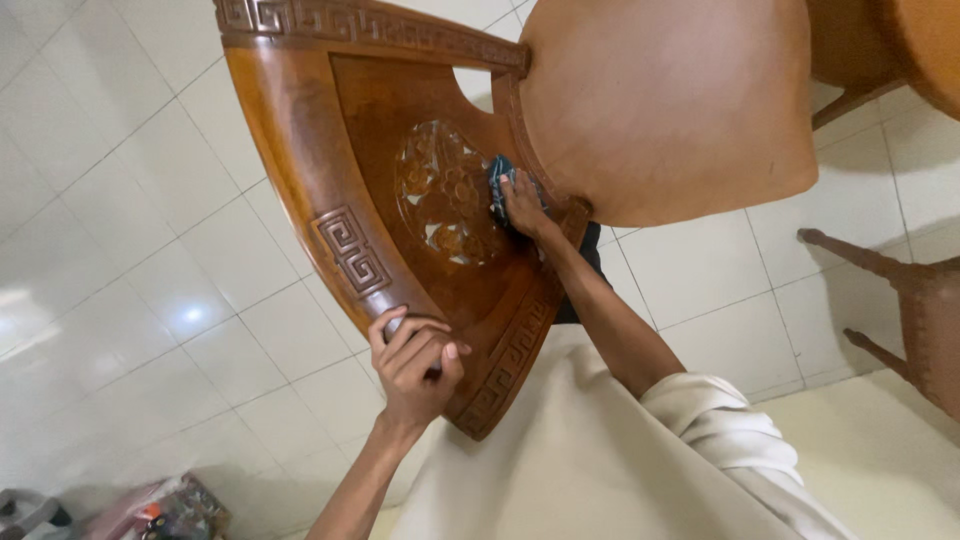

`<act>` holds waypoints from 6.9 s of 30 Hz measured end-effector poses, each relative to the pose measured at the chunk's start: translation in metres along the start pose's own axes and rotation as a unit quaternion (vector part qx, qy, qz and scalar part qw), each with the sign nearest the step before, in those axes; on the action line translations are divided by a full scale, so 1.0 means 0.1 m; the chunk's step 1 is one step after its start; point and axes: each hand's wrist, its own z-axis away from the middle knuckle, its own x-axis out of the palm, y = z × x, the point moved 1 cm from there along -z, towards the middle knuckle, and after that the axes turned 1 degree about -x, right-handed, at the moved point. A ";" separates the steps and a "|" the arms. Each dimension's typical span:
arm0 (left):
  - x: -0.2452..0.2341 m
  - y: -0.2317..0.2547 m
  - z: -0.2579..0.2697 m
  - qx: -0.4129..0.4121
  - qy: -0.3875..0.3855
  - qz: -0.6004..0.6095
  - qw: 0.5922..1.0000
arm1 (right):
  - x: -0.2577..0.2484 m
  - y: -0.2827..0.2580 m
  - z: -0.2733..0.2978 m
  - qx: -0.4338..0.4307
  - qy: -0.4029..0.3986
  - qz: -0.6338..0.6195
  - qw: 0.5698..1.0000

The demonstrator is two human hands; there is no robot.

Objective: The person wipes down the backrest and frame of a wooden chair using a cloth, then folds the cloth.

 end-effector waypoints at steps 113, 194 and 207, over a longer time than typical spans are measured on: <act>-0.07 0.10 -0.05 0.029 -0.013 0.019 0.999 | -0.42 -0.25 0.97 -0.127 0.040 -0.010 0.991; -0.28 0.29 0.06 0.115 0.005 0.077 0.990 | -0.26 -1.17 3.04 -0.210 0.279 -0.310 0.884; -0.31 0.28 0.18 0.127 0.010 0.087 0.988 | 0.03 -1.61 3.46 -0.283 0.402 -0.248 0.835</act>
